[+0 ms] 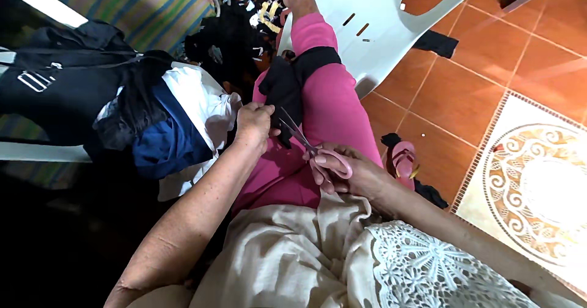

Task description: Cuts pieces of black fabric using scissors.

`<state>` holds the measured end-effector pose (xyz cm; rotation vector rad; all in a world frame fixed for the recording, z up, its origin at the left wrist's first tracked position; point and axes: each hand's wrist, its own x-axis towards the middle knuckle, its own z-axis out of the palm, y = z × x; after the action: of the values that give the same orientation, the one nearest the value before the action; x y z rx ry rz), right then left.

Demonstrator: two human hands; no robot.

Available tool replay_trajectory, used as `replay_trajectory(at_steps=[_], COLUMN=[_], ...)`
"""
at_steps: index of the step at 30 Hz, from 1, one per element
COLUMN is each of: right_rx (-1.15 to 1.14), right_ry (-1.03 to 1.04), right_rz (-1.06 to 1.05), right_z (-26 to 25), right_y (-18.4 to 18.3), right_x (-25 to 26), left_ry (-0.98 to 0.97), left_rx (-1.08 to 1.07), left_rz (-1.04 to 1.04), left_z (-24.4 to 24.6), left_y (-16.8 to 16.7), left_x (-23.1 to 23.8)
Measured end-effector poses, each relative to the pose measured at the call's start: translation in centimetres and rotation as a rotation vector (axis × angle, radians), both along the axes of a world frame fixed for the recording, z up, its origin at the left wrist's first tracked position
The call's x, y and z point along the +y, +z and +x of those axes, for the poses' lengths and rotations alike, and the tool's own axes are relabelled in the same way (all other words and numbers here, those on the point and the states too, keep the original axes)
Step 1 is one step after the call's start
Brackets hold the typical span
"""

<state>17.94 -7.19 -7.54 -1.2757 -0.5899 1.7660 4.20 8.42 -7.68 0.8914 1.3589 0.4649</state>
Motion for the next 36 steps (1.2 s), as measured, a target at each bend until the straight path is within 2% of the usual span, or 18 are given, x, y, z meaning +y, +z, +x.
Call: replay_trajectory(at_steps=[9, 36], right_rx=[0.080, -0.016], right_ry=[0.029, -0.092], right_rz=[-0.021, 0.044], right_z=[0.0, -2.9], right_y=[-0.4, -2.3], right_x=[-0.3, 4.6], left_ry=[-0.006, 0.105], left_rx=[0.071, 0.033], left_rz=[0.074, 0.072], left_z=[-0.3, 0.1], left_y=[-0.6, -0.2], left_x=[0.2, -0.9])
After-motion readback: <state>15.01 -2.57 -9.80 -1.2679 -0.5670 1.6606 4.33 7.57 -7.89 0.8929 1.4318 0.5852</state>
